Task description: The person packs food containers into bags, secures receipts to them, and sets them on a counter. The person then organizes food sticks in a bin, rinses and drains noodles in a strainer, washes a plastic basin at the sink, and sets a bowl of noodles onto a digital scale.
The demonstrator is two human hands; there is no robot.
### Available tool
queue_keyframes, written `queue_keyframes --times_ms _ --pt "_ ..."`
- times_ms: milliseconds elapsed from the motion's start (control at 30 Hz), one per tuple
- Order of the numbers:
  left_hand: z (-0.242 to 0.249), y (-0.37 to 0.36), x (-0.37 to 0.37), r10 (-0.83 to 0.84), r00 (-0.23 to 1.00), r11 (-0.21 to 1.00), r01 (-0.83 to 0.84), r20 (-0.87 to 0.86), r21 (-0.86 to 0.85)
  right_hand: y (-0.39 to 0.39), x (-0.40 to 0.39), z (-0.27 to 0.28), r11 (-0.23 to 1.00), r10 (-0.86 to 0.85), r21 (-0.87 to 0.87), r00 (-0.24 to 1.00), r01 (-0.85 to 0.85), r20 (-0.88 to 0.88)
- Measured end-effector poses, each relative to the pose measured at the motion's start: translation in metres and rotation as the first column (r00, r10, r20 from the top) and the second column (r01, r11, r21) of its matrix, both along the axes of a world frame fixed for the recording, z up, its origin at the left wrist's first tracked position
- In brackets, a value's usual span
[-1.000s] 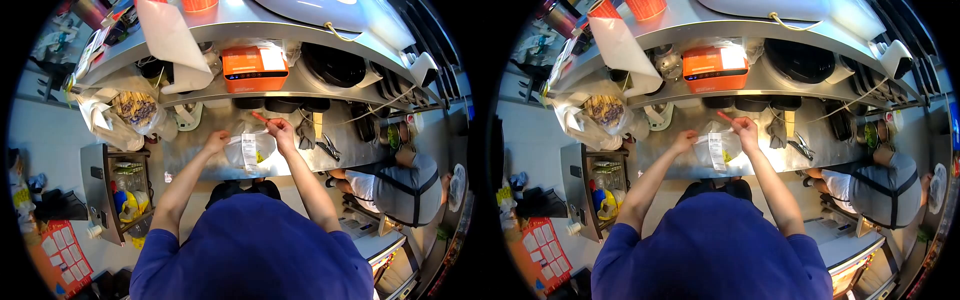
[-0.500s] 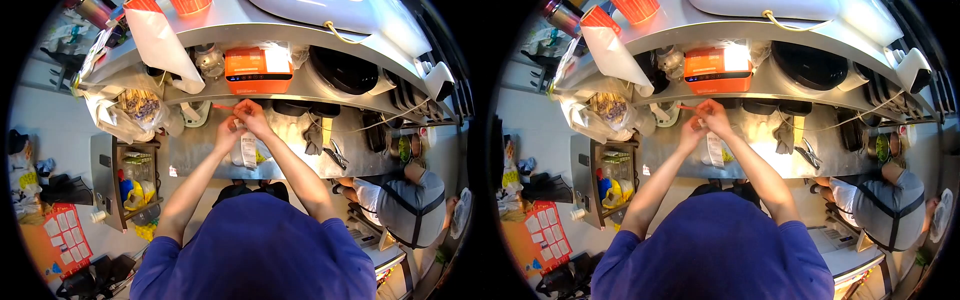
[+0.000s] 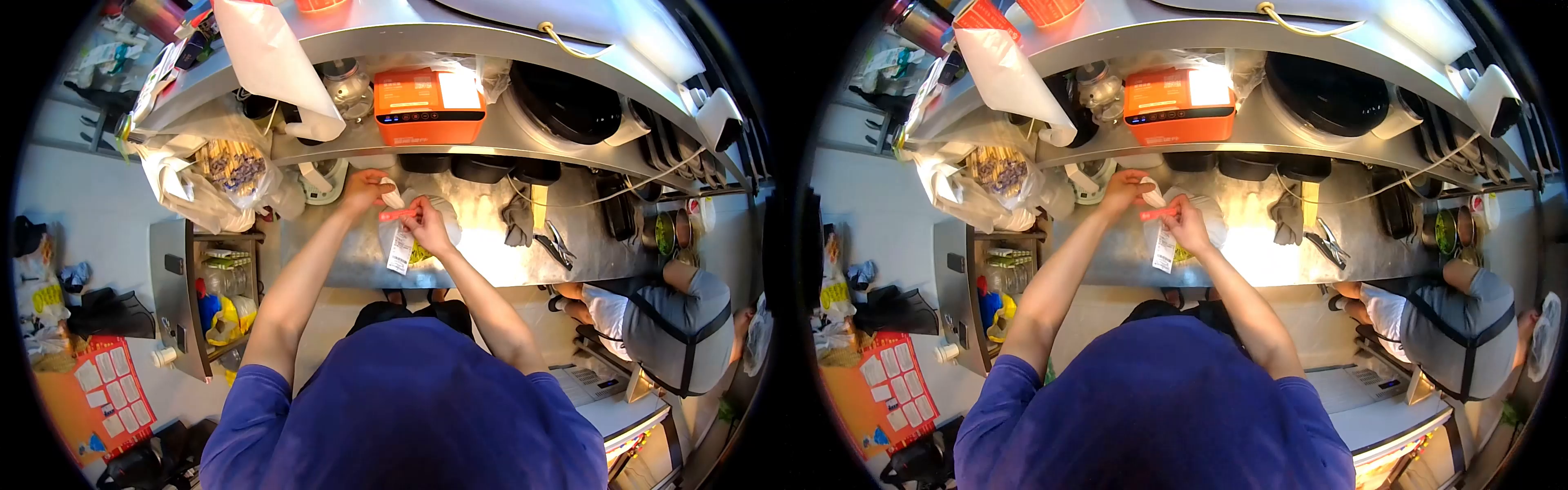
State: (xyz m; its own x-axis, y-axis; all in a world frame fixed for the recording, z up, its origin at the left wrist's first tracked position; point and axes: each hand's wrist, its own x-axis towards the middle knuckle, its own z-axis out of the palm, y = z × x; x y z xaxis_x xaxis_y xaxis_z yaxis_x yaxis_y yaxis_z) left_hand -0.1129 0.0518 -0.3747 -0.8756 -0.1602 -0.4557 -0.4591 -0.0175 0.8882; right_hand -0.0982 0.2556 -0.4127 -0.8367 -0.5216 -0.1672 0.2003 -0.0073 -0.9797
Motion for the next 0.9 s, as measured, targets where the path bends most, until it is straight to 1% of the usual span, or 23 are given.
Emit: queue_keyframes --times_ms 33,67,100,167,233,300,333,367,400,433,467,500,567,600,633,700,733,800,833,900 --pt "0.005 0.004 -0.002 -0.007 1.0 1.0 0.007 0.012 -0.015 0.0 0.002 0.006 0.979 0.027 0.205 0.977 0.018 -0.211" --pt "0.007 0.007 -0.003 -0.013 1.0 0.999 0.014 0.023 -0.029 -0.001 0.003 0.005 0.958 -0.039 0.251 0.931 0.138 -0.363" --pt "0.009 0.009 -0.004 -0.018 1.0 0.999 0.019 0.018 -0.029 -0.003 0.004 0.004 0.957 -0.044 0.251 0.929 0.145 -0.368" --pt "0.013 0.011 -0.006 -0.063 0.997 0.996 0.065 0.042 -0.061 -0.007 0.005 -0.003 0.927 -0.086 0.267 0.844 0.262 -0.53" --pt "0.015 0.015 -0.005 -0.07 0.996 0.995 0.073 0.056 -0.069 -0.013 0.005 -0.013 0.921 -0.123 0.25 0.831 0.3 -0.543" --pt "0.014 0.016 -0.003 -0.075 0.995 0.993 0.08 0.068 -0.082 -0.018 0.005 -0.012 0.914 -0.162 0.227 0.815 0.336 -0.556" --pt "0.013 0.017 0.001 -0.043 0.998 0.995 0.047 0.05 -0.083 -0.019 0.007 -0.011 0.87 -0.245 0.242 0.803 0.429 -0.543" --pt "0.009 0.017 0.005 -0.011 0.999 0.996 0.014 0.036 -0.084 -0.018 0.012 -0.008 0.845 -0.289 0.247 0.794 0.474 -0.535" --pt "0.01 0.015 0.009 0.008 1.0 0.999 -0.008 0.003 -0.034 -0.018 0.017 -0.004 0.818 -0.332 0.253 0.783 0.517 -0.526" --pt "0.011 0.014 0.013 0.006 1.0 0.999 -0.006 0.0 -0.04 -0.012 0.022 0.0 0.795 -0.279 0.253 0.702 0.552 -0.655" --pt "0.021 0.017 0.016 0.093 0.995 0.995 -0.094 0.046 0.035 -0.008 0.023 0.005 0.772 -0.213 0.248 0.605 0.585 -0.767" --pt "0.028 0.02 0.021 0.175 0.979 0.977 -0.186 0.104 0.108 -0.009 0.023 0.008 0.772 -0.213 0.249 0.607 0.585 -0.765" --pt "0.037 0.026 0.027 0.167 0.978 0.976 -0.182 0.125 0.12 -0.015 0.028 0.012 0.807 -0.168 0.233 0.589 0.542 -0.79" --pt "0.039 0.028 0.027 0.161 0.977 0.975 -0.18 0.137 0.133 -0.02 0.028 0.015 0.809 -0.223 0.238 0.656 0.537 -0.721" --pt "0.042 0.032 0.03 0.161 0.977 0.975 -0.179 0.137 0.133 -0.021 0.024 0.017 0.809 -0.224 0.238 0.656 0.538 -0.721" --pt "0.042 0.036 0.039 0.124 0.986 0.979 -0.139 0.107 0.146 -0.025 0.017 0.004 0.808 -0.067 0.297 0.581 0.509 -0.811" --pt "0.042 0.036 0.043 0.124 0.986 0.98 -0.139 0.107 0.145 -0.025 0.016 -0.001 0.808 -0.068 0.297 0.581 0.509 -0.811" --pt "0.043 0.034 0.051 0.1 0.994 0.992 -0.102 0.034 0.07 -0.021 0.011 -0.003 0.844 -0.094 0.319 0.703 0.432 -0.705" --pt "0.043 0.034 0.057 0.101 0.994 0.992 -0.103 0.033 0.075 -0.019 0.009 -0.004 0.843 -0.089 0.322 0.702 0.431 -0.706" --pt "0.04 0.033 0.072 0.033 0.999 0.998 -0.031 -0.028 0.058 -0.013 0.007 0.003 0.892 -0.043 0.301 0.726 0.337 -0.686"
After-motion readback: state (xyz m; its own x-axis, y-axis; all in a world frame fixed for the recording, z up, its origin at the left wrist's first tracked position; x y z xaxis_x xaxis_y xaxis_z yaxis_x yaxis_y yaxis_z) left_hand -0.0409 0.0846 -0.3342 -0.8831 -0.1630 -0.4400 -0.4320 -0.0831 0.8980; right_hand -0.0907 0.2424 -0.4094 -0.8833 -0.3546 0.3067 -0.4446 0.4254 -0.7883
